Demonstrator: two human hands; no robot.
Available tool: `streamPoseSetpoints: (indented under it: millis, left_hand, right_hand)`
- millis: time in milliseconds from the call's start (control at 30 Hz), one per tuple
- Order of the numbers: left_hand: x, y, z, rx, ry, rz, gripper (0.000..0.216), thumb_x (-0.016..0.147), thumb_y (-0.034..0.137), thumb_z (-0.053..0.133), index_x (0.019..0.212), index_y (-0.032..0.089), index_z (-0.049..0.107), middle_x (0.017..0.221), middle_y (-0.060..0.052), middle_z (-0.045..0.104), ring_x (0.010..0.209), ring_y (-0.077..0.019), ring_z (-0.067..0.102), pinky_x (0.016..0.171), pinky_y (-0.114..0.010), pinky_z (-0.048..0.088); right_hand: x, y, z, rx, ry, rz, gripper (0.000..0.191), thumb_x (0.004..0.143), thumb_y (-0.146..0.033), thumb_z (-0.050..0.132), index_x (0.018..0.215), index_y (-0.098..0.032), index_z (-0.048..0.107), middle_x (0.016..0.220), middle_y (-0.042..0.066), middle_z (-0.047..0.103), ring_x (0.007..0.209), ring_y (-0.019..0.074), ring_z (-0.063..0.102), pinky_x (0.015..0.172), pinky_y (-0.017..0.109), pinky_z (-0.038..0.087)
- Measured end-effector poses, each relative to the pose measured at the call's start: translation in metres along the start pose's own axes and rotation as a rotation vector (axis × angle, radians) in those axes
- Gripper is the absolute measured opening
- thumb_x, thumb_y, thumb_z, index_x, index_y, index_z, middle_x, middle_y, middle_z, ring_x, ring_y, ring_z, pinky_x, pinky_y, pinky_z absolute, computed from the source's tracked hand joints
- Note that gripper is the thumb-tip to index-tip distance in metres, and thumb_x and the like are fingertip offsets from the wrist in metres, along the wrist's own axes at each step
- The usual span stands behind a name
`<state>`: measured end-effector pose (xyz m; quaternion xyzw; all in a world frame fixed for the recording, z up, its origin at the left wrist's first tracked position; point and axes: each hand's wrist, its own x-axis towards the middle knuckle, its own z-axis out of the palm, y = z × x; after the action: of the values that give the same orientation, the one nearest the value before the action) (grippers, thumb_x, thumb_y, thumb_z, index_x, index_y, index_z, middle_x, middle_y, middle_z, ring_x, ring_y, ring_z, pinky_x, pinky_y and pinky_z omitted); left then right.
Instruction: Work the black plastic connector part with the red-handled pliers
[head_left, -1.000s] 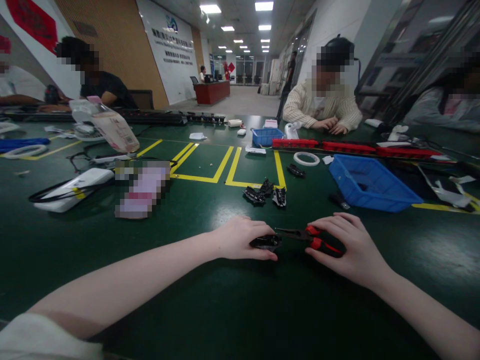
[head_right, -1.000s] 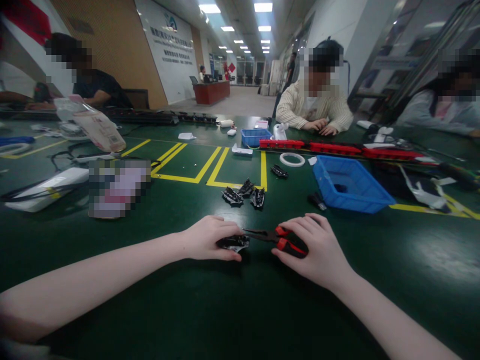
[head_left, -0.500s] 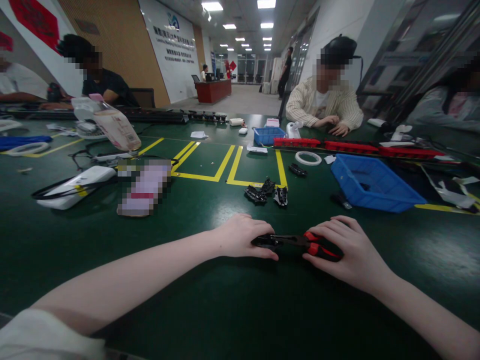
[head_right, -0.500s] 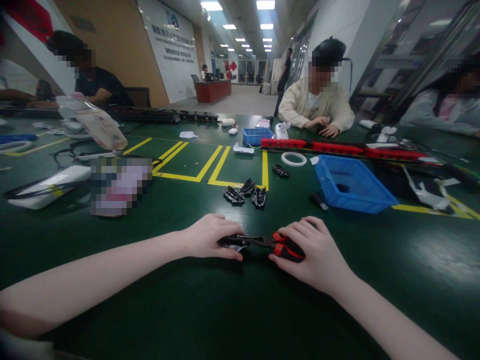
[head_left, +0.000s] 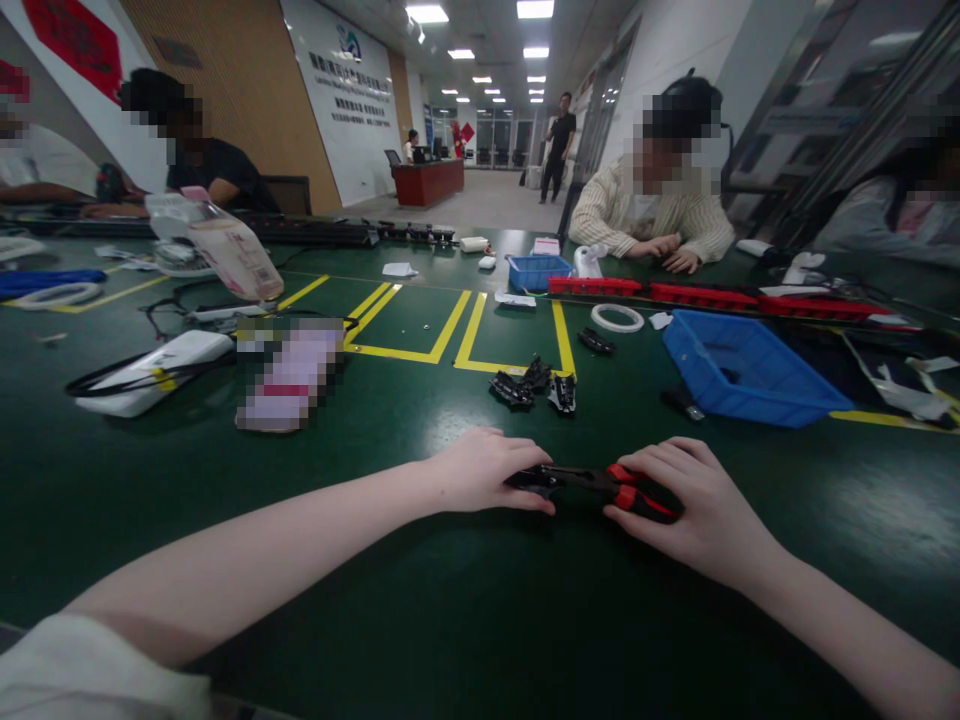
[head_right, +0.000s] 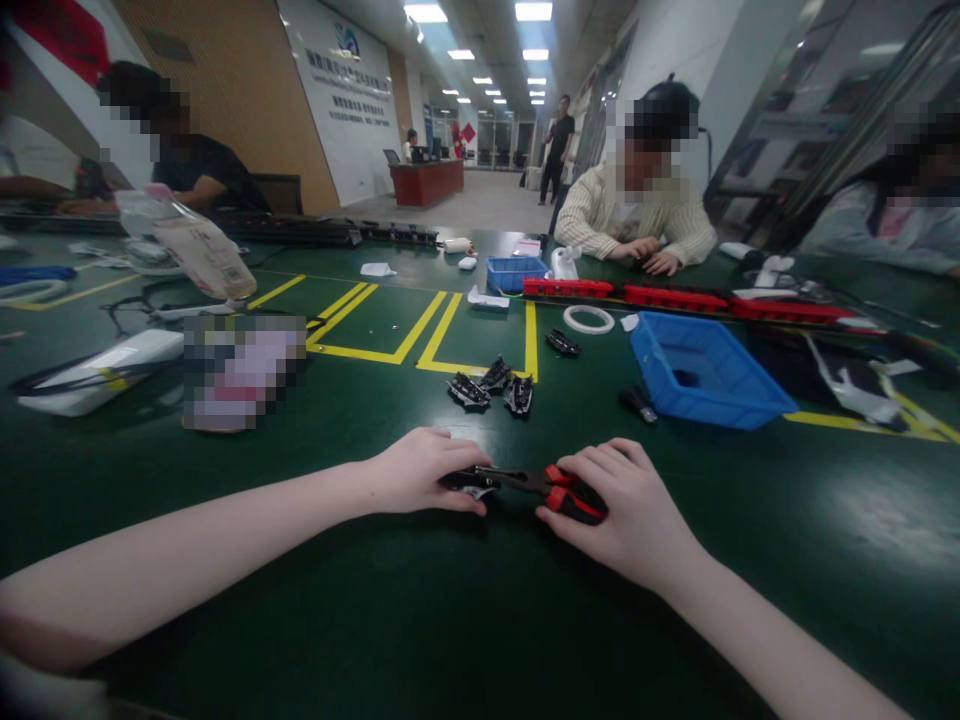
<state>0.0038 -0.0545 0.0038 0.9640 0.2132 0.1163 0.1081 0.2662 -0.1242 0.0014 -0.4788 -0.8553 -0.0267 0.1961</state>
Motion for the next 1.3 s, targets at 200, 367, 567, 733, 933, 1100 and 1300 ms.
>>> streamPoseSetpoints:
  millis: [200, 367, 567, 733, 933, 1100, 1300]
  left_hand:
    - [0.000, -0.001, 0.002, 0.070, -0.014, 0.026, 0.044, 0.083, 0.053, 0.059, 0.109, 0.017, 0.061, 0.088, -0.001, 0.067, 0.068, -0.0161, 0.060, 0.059, -0.026, 0.037]
    - [-0.001, -0.001, 0.001, 0.095, -0.041, 0.054, 0.046, 0.083, 0.051, 0.060, 0.114, 0.017, 0.060, 0.086, -0.001, 0.067, 0.065, -0.0160, 0.059, 0.057, -0.026, 0.036]
    - [-0.001, 0.001, -0.003, -0.045, -0.034, 0.050, 0.042, 0.082, 0.051, 0.061, 0.107, 0.016, 0.060, 0.091, -0.002, 0.067, 0.071, -0.0159, 0.062, 0.059, -0.024, 0.037]
    - [-0.001, -0.001, -0.003, -0.133, -0.010, 0.062, 0.040, 0.085, 0.049, 0.059, 0.106, 0.016, 0.058, 0.091, -0.002, 0.067, 0.075, -0.0156, 0.063, 0.061, -0.022, 0.039]
    - [-0.003, -0.002, -0.002, -0.122, -0.027, 0.093, 0.042, 0.086, 0.051, 0.057, 0.112, 0.018, 0.057, 0.088, -0.002, 0.066, 0.073, -0.0162, 0.062, 0.060, -0.022, 0.038]
    - [-0.003, -0.001, -0.001, -0.122, -0.017, 0.095, 0.041, 0.085, 0.052, 0.057, 0.108, 0.018, 0.059, 0.085, -0.002, 0.066, 0.072, -0.0163, 0.062, 0.060, -0.022, 0.038]
    - [0.000, 0.000, 0.002, -0.052, -0.031, 0.054, 0.040, 0.082, 0.055, 0.059, 0.102, 0.020, 0.062, 0.081, -0.001, 0.067, 0.070, -0.0166, 0.063, 0.059, -0.023, 0.037]
  right_hand:
    - [-0.001, -0.001, -0.001, -0.114, 0.075, -0.097, 0.032, 0.079, -0.043, 0.061, 0.099, -0.019, 0.059, 0.092, 0.006, 0.068, 0.084, 0.0213, 0.060, 0.085, 0.043, 0.040]
    - [-0.003, -0.004, 0.000, -0.148, 0.083, -0.115, 0.030, 0.080, -0.041, 0.059, 0.099, -0.018, 0.060, 0.091, 0.008, 0.067, 0.084, 0.0222, 0.060, 0.086, 0.043, 0.040]
    - [-0.001, -0.007, 0.003, -0.029, 0.053, -0.028, 0.029, 0.080, -0.043, 0.059, 0.099, -0.022, 0.061, 0.093, 0.006, 0.068, 0.085, 0.0207, 0.061, 0.086, 0.043, 0.041]
    - [0.000, -0.006, 0.006, -0.011, 0.049, 0.002, 0.028, 0.077, -0.042, 0.062, 0.097, -0.023, 0.061, 0.092, 0.005, 0.068, 0.083, 0.0195, 0.061, 0.085, 0.041, 0.042]
    - [-0.001, -0.009, 0.005, -0.077, 0.108, -0.033, 0.027, 0.075, -0.037, 0.064, 0.097, -0.022, 0.061, 0.090, 0.004, 0.067, 0.082, 0.0196, 0.061, 0.086, 0.040, 0.040]
    - [0.002, -0.014, 0.006, -0.067, 0.073, 0.052, 0.028, 0.067, -0.021, 0.062, 0.094, -0.022, 0.061, 0.091, 0.003, 0.067, 0.086, 0.0200, 0.060, 0.091, 0.041, 0.037]
    - [0.005, -0.021, 0.003, 0.015, 0.007, 0.102, 0.024, 0.066, -0.020, 0.058, 0.090, -0.022, 0.059, 0.090, 0.003, 0.065, 0.085, 0.0194, 0.058, 0.085, 0.039, 0.040]
